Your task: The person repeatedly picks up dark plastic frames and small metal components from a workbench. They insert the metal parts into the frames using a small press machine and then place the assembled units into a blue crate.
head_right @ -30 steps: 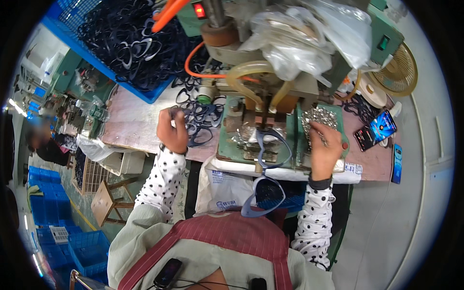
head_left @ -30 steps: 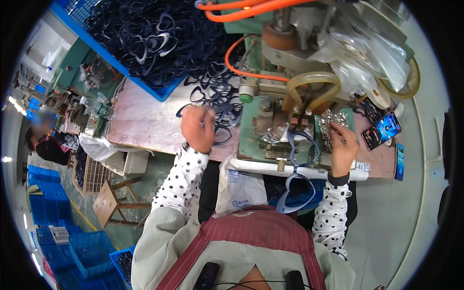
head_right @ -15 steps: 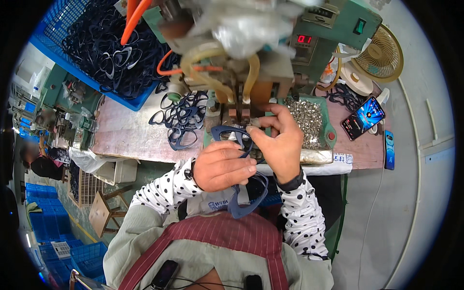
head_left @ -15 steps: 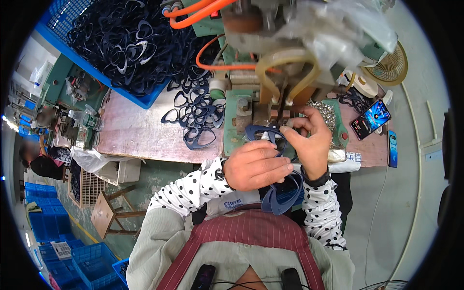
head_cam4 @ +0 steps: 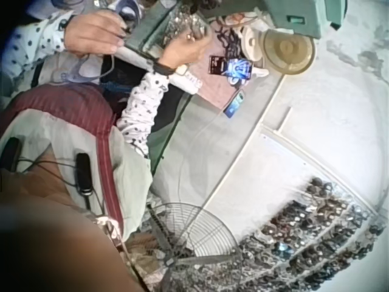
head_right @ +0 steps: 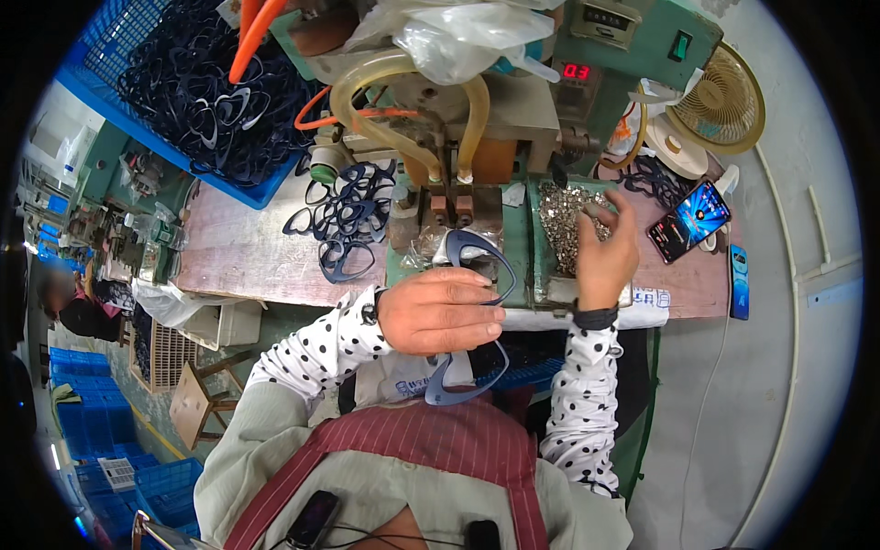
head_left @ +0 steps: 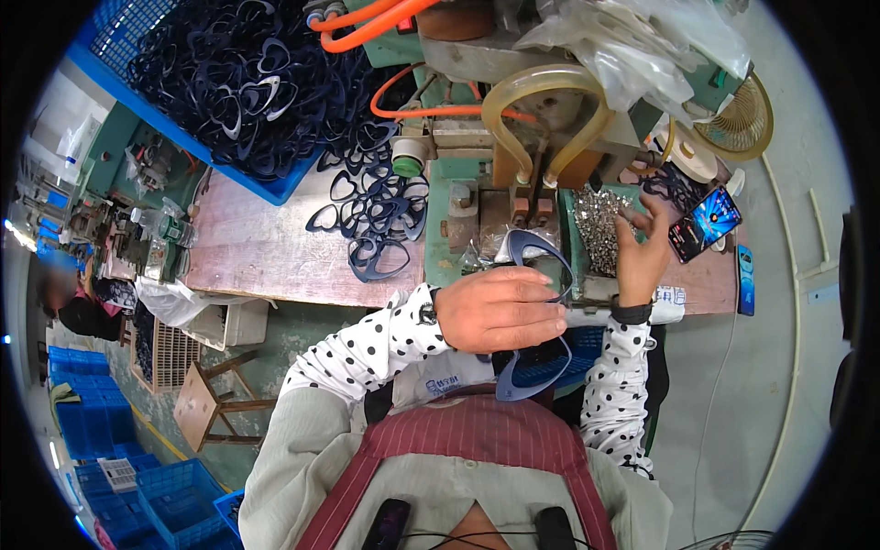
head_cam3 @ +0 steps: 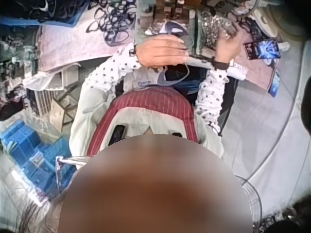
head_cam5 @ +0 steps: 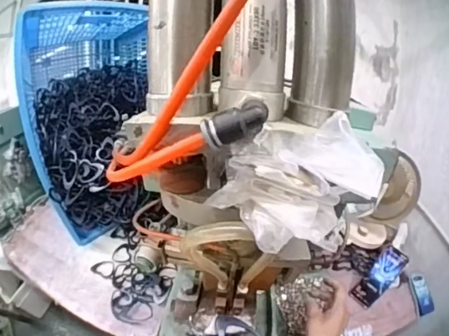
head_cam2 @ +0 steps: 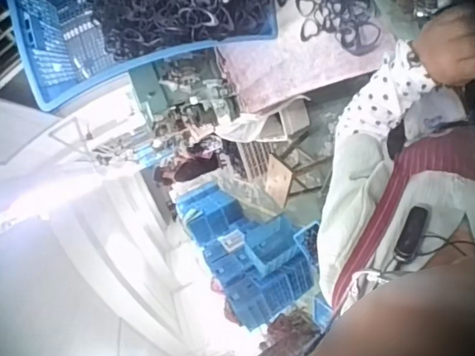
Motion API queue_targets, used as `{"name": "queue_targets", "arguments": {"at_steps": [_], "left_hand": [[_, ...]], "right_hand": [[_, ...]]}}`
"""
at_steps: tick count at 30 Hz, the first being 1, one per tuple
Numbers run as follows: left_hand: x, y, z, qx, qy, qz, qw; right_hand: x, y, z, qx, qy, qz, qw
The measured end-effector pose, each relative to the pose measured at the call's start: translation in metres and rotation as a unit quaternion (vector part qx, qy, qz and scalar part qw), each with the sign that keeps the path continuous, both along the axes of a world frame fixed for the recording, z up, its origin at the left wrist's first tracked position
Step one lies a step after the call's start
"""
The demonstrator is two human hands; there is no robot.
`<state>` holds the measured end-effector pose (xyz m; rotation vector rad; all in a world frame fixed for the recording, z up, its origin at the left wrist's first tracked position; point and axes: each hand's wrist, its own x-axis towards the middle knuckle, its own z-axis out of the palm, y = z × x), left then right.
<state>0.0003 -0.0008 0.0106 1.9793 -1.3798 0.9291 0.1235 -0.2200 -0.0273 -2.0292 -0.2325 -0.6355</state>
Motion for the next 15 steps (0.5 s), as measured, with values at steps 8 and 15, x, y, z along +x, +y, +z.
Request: {"name": "queue_targets", "arguments": {"at_steps": [8, 15], "left_hand": [[0.001, -0.001, -0.010, -0.017, -0.003, 0.016, 1.000], [-0.009, -0.004, -0.008, -0.007, 0.001, 0.078, 0.997]], "right_hand": [[-0.022, -0.044, -0.028, -0.268, 0.083, -0.007, 0.960], [0.005, -0.041, -0.050, -0.119, 0.082, 0.061, 0.988]]}}
